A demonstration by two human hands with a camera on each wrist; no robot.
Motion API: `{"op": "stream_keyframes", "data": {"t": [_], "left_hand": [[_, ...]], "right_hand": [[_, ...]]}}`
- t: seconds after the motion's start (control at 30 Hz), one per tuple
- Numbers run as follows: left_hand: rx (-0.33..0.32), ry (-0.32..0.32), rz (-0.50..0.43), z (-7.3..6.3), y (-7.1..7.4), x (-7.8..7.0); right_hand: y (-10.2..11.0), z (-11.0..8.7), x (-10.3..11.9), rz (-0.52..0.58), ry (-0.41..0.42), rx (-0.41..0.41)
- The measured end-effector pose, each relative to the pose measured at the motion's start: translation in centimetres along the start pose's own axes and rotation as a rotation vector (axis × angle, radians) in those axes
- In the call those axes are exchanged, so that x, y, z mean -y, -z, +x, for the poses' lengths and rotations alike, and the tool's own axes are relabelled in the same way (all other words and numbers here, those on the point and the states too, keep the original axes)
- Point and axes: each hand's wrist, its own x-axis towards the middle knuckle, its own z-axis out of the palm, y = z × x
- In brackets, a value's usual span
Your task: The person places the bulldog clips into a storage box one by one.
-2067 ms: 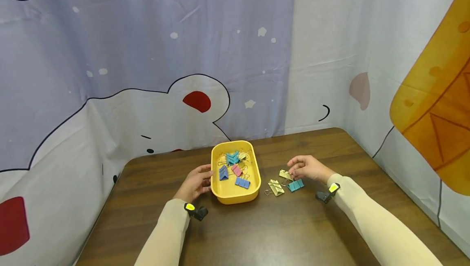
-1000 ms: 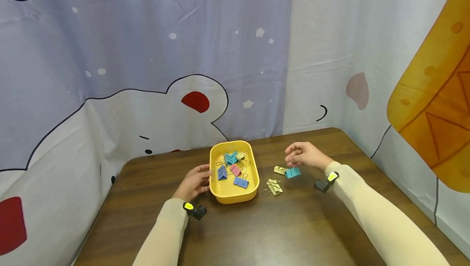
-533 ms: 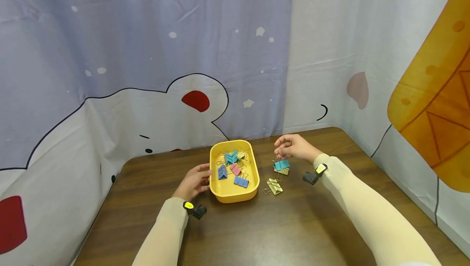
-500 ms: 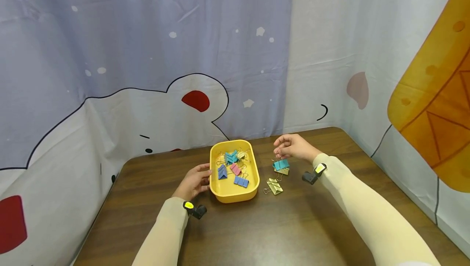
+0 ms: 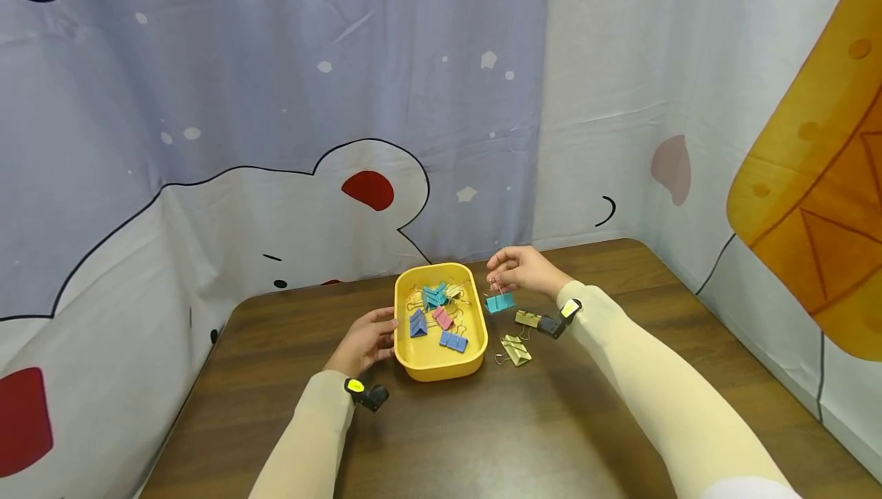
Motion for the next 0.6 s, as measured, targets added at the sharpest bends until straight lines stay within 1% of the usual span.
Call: {"op": "stream_keyframes", "data": {"t": [0.2,0.33,0.6], "left_hand": [[0.009,-0.004,0.001,0.0,0.1,0.1],[0.012,-0.003,-0.005,0.0,0.2,0.1],[0.017,-0.013,-0.003,0.2,0.2,0.2]], "right_hand": [[-1.5,0.8,0.5,0.008,-0.001,0.008],[-2.5,1.1,0.9,0.006,-0.007,0.002],[-4.4,2.0,1.3,0.041,-0.040,-0.025]]}}
